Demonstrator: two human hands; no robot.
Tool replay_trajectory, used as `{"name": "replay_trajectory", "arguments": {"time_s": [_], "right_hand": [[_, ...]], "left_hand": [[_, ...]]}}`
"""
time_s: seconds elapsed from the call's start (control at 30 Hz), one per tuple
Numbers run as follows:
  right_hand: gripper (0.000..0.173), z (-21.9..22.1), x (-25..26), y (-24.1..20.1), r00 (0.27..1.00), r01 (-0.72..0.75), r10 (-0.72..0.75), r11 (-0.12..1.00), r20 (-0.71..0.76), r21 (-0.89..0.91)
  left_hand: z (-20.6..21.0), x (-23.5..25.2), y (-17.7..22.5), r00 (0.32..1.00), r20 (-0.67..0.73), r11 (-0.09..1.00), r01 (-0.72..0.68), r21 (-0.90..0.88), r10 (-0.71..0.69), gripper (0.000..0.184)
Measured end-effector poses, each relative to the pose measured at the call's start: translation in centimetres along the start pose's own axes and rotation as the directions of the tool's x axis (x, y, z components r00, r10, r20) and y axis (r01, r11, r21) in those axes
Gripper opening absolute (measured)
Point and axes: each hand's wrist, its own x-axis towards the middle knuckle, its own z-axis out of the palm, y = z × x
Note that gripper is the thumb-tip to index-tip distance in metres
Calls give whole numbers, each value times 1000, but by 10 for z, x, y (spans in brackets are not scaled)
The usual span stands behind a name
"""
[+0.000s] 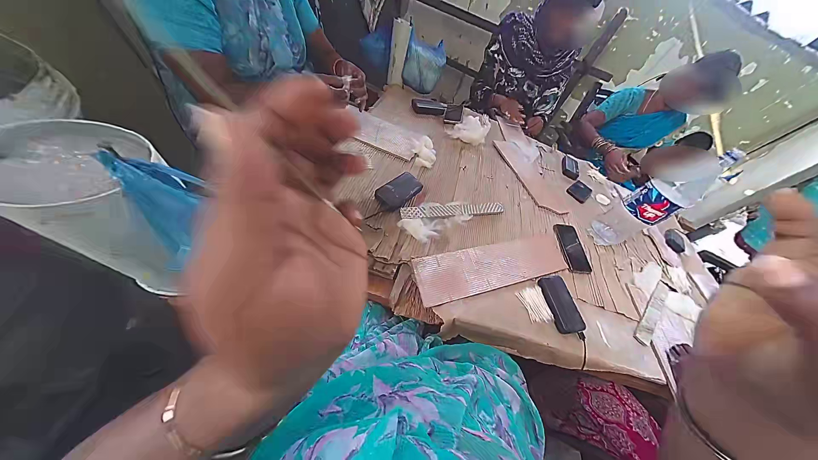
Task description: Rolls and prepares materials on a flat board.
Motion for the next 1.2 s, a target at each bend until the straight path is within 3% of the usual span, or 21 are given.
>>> {"name": "replay_trajectory", "arguments": {"time_s": [0.03,0.1,0.13,0.2,0.33,0.4,0.53,0.67,0.83,0.97,1.1,1.2], "right_hand": [[54,16,-1,28,998,-60,62,996,22,-73],[55,55,-16,79,961,-238,265,938,78,-252],[53,75,-28,103,926,-306,361,888,108,-343],[49,111,-53,148,818,-396,535,789,210,-470],[40,164,-90,216,599,-503,730,663,330,-554],[32,185,-97,236,552,-542,765,632,332,-555],[23,212,-106,255,525,-548,794,591,308,-592],[20,221,-107,255,513,-456,795,571,323,-683],[17,213,-113,258,561,-473,754,631,342,-615],[15,192,-121,259,571,-718,793,608,212,-338],[14,171,-125,241,513,-858,843,507,160,79],[15,160,-131,239,507,-852,842,456,184,259]], "left_hand": [[18,-3,-27,974,-57,975,221,22,-219,45],[25,-22,-86,772,-142,769,633,86,-620,40],[19,-34,-111,663,-134,652,749,118,-737,41],[3,-61,-149,580,-60,546,793,271,-812,43],[-7,-97,-172,605,86,584,708,398,-792,45],[-8,-100,-176,588,106,583,731,354,-802,44],[-14,-114,-187,555,61,540,772,335,-830,40],[-14,-128,-195,467,74,455,796,399,-881,41],[-17,-127,-202,466,88,461,797,391,-881,41],[-19,-127,-204,476,74,466,796,387,-876,41],[-18,-125,-200,495,41,474,801,364,-868,39],[-13,-106,-198,620,54,587,707,395,-783,35]]}}
